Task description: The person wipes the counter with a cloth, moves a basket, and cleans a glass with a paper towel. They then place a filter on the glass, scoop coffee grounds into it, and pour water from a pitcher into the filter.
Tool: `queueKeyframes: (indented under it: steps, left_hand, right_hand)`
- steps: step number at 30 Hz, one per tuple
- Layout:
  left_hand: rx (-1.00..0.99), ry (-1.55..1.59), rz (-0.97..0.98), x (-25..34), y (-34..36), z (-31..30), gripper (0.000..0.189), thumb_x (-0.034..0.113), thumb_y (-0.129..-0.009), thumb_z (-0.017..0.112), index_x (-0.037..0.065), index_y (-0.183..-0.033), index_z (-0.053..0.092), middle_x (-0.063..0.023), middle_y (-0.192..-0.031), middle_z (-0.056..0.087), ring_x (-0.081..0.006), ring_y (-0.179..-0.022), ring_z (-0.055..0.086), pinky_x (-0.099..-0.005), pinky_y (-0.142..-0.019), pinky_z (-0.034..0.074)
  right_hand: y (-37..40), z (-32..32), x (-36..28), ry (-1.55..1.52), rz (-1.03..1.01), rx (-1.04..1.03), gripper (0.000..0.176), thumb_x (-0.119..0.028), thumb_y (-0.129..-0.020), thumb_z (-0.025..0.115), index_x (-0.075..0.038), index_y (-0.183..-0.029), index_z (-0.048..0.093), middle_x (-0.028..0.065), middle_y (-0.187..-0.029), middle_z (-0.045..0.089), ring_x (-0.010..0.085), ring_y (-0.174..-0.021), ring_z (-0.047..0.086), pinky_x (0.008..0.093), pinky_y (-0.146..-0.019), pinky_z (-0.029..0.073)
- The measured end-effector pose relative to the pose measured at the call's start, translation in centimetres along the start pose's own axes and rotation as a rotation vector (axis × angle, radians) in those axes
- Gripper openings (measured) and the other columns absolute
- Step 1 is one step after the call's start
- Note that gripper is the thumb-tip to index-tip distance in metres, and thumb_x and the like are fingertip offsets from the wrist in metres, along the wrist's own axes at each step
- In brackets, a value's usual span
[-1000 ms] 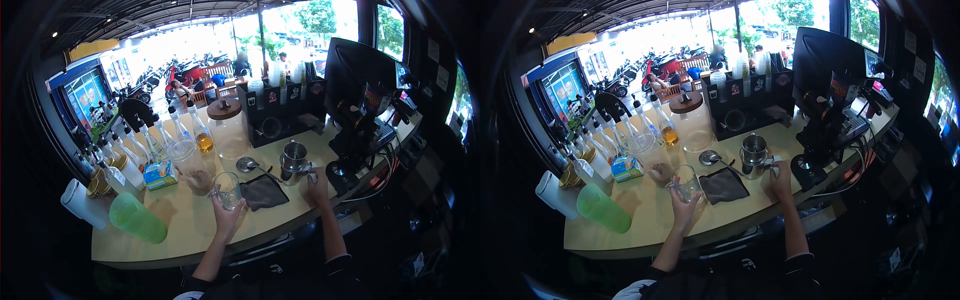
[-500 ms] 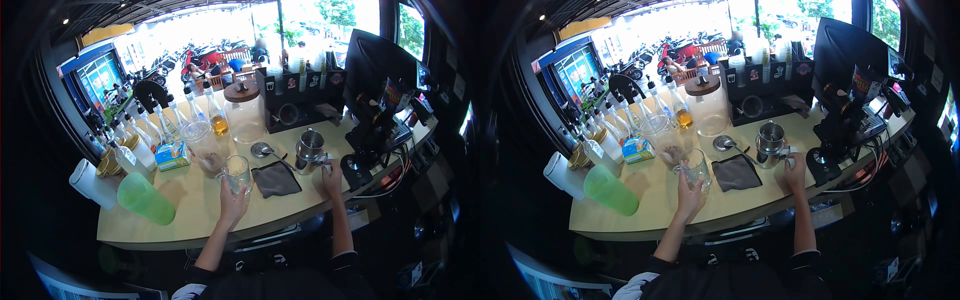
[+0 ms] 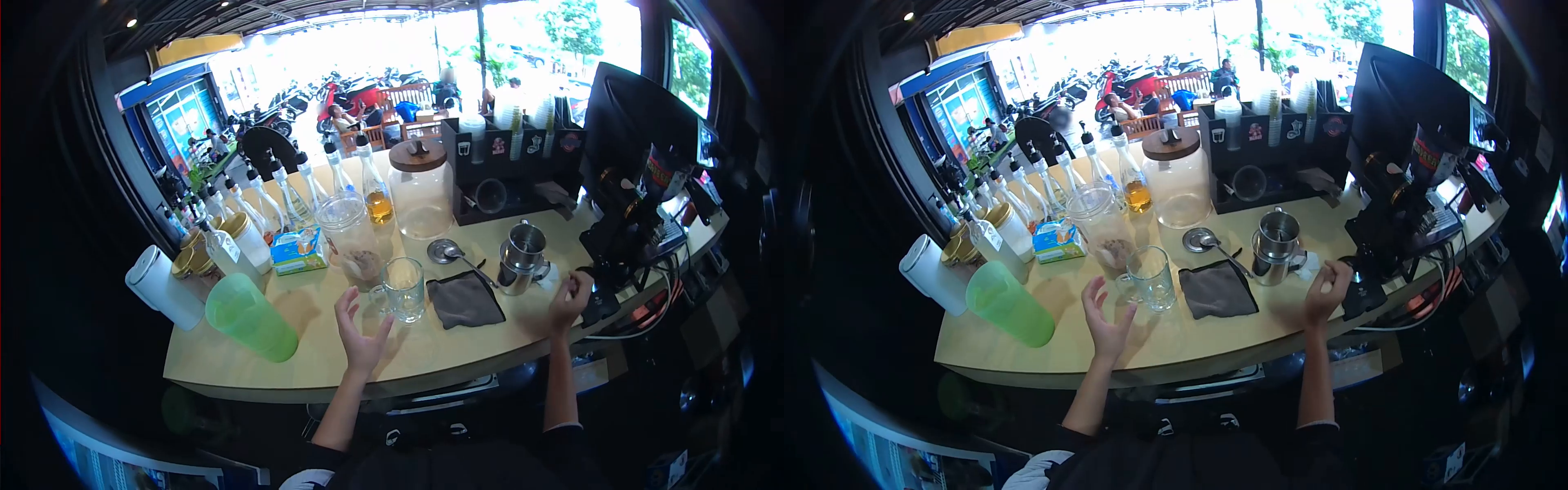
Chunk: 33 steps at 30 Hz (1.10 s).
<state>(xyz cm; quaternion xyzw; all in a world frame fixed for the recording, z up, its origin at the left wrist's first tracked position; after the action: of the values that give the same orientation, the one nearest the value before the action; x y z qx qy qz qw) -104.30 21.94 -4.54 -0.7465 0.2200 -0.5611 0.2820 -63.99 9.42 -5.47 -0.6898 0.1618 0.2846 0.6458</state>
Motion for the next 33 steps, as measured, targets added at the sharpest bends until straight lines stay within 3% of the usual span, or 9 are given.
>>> queueKeyframes:
  steps: [2,4,8,11,14,18,26,31,33]
  left_hand:
    - [-0.070,0.058,-0.052,-0.8,-1.1,0.8,0.089,0.019,-0.065,0.083,0.003,-0.136,0.031,-0.0154,-0.127,0.048,-0.0273,-0.118,0.049,-0.0389,-0.098,0.040]
    - [-0.156,0.113,-0.106,-2.1,-1.4,1.8,0.091,0.021,-0.062,0.086,0.005,-0.135,0.033,-0.0143,-0.126,0.049,-0.0260,-0.117,0.050,-0.0381,-0.096,0.041]
    - [-0.345,0.307,-0.250,-4.0,-1.5,4.4,0.094,0.018,-0.059,0.088,0.006,-0.134,0.033,-0.0129,-0.126,0.051,-0.0228,-0.113,0.054,-0.0342,-0.091,0.045]
    - [-0.393,0.339,-0.304,-4.6,-2.4,5.0,0.093,0.015,-0.059,0.088,0.006,-0.134,0.033,-0.0131,-0.123,0.054,-0.0220,-0.112,0.055,-0.0336,-0.089,0.046]
    - [-0.407,0.355,-0.309,-5.3,-3.2,5.5,0.091,0.014,-0.060,0.087,0.006,-0.133,0.033,-0.0139,-0.121,0.055,-0.0223,-0.112,0.055,-0.0346,-0.090,0.046]
    - [-0.380,0.376,-0.280,-6.6,-2.8,6.1,0.086,0.004,-0.063,0.084,0.004,-0.132,0.033,-0.0116,-0.122,0.054,-0.0201,-0.108,0.056,-0.0332,-0.091,0.050]
    - [-0.390,0.247,-0.289,-7.3,-2.1,6.3,0.083,0.003,-0.063,0.083,0.003,-0.130,0.034,-0.0134,-0.121,0.055,-0.0212,-0.111,0.055,-0.0342,-0.093,0.049]
    - [-0.405,0.295,-0.331,-7.5,-1.8,6.5,0.083,0.005,-0.063,0.084,0.003,-0.130,0.034,-0.0135,-0.120,0.056,-0.0214,-0.111,0.056,-0.0341,-0.092,0.049]
    - [-0.387,0.250,-0.305,-7.2,-1.9,6.4,0.083,0.006,-0.063,0.084,0.004,-0.129,0.035,-0.0129,-0.121,0.056,-0.0216,-0.112,0.055,-0.0343,-0.092,0.049]
  right_hand:
    - [0.5,0.6,-3.0,0.000,-0.086,-0.005,0.015,0.006,-0.080,0.055,0.000,-0.093,0.055,0.0123,-0.093,0.056,0.0222,-0.076,0.055,0.0331,-0.069,0.044]
    - [2.0,2.4,-7.1,-0.136,-0.290,-0.185,0.016,0.005,-0.079,0.056,-0.001,-0.094,0.055,0.0137,-0.094,0.056,0.0262,-0.079,0.057,0.0339,-0.071,0.045]
    - [6.2,8.1,-13.0,-0.331,-0.154,-0.891,0.022,-0.004,-0.080,0.061,-0.002,-0.101,0.058,0.0140,-0.103,0.059,0.0311,-0.100,0.057,0.0389,-0.085,0.045]
    - [9.6,10.8,-12.3,-0.184,-0.326,-1.099,0.026,-0.013,-0.082,0.061,-0.003,-0.106,0.059,0.0133,-0.115,0.059,0.0283,-0.114,0.052,0.0400,-0.094,0.040]
    - [10.5,13.3,-10.0,-0.114,-0.288,-1.203,0.027,-0.017,-0.085,0.059,-0.004,-0.108,0.060,0.0127,-0.124,0.056,0.0259,-0.122,0.047,0.0408,-0.099,0.035]
    - [10.2,13.8,-9.9,-0.126,-0.303,-1.186,0.026,-0.017,-0.085,0.058,-0.005,-0.108,0.060,0.0116,-0.124,0.056,0.0257,-0.119,0.050,0.0425,-0.098,0.035]
    - [9.1,12.6,-12.2,-0.210,-0.260,-1.017,0.031,-0.018,-0.083,0.062,-0.007,-0.112,0.057,0.0115,-0.121,0.057,0.0263,-0.114,0.052,0.0389,-0.097,0.037]
    - [11.0,12.9,-12.6,-0.100,-0.502,-1.114,0.035,-0.023,-0.083,0.064,-0.008,-0.113,0.056,0.0105,-0.122,0.056,0.0249,-0.116,0.051,0.0389,-0.097,0.036]
    - [10.9,12.8,-12.6,-0.103,-0.488,-1.113,0.035,-0.024,-0.083,0.064,-0.008,-0.113,0.056,0.0103,-0.121,0.056,0.0248,-0.116,0.051,0.0391,-0.098,0.036]
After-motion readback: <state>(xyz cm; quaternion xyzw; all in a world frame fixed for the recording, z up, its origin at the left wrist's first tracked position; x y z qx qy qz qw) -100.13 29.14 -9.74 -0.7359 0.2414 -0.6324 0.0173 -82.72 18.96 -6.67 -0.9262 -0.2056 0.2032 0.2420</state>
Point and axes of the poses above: each hand's wrist, its own y-axis away from the middle knuckle, its own z-axis out of the palm, x = y × z, the point moved 6 cm from there along -y, towards the middle knuckle
